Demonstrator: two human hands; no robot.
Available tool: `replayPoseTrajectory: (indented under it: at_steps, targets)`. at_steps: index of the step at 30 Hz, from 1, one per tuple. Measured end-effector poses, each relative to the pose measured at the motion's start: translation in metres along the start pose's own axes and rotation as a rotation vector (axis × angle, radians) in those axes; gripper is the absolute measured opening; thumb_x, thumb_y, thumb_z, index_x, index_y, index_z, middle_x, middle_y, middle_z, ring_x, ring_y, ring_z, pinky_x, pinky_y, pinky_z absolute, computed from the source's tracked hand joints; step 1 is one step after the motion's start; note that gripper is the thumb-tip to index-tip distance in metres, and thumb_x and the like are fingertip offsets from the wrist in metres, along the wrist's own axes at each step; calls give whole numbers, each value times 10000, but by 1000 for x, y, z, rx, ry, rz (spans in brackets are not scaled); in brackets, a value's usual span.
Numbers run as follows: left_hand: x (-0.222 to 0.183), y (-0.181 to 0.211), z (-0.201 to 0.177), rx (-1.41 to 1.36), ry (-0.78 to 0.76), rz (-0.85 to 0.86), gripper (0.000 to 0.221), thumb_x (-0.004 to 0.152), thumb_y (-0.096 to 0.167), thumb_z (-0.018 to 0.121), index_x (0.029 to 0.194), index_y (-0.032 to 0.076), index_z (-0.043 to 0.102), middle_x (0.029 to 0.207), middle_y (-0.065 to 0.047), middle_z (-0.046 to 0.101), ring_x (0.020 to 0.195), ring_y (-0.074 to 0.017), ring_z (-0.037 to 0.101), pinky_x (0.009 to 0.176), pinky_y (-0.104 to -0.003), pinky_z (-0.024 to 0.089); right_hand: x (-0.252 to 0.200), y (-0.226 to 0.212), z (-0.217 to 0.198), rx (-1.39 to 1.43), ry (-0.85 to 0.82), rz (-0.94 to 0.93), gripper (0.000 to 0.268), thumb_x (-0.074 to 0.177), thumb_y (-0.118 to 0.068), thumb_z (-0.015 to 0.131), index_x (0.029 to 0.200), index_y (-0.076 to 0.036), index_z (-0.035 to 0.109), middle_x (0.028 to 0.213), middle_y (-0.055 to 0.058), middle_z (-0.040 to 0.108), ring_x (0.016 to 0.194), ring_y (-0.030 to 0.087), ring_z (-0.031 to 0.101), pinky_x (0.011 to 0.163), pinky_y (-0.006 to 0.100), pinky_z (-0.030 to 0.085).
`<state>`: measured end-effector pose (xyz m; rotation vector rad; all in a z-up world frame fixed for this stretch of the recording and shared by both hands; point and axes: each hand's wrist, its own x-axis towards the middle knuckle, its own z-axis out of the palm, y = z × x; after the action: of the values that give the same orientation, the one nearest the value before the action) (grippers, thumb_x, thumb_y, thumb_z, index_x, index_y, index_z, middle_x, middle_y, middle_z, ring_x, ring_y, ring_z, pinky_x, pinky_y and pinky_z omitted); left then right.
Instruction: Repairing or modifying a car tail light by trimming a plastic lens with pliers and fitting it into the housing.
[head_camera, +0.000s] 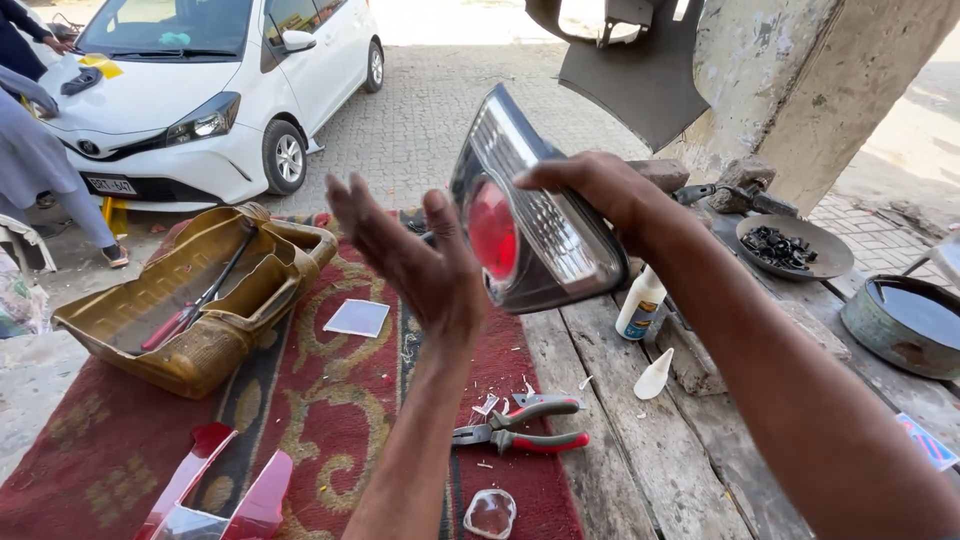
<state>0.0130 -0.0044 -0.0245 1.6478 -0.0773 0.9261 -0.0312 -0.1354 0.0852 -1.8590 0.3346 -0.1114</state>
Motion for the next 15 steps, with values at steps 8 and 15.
replayPoseTrajectory:
  at_steps: [8, 15]
  targets:
    - [-17, 9, 10, -86, -310, 66, 887, 1008, 700, 135, 1658, 137, -85, 1741, -166, -103, 1598, -403, -14, 1275, -565, -77, 12, -16, 17, 49, -190, 90, 586, 667, -331, 755, 1161, -22, 694, 1103, 179, 729, 1028, 321, 718, 914, 450, 540]
    - [-1, 9, -3, -109, -205, 56, 947, 978, 790, 18, 1669, 145, -49, 1751, -151, -71, 1622, -355, -48, 1293, -556, -68, 19, -12, 10, 89, -85, 81, 499, 609, -311, 833, 984, -8, 704, 957, 186, 726, 875, 313, 733, 768, 487, 586]
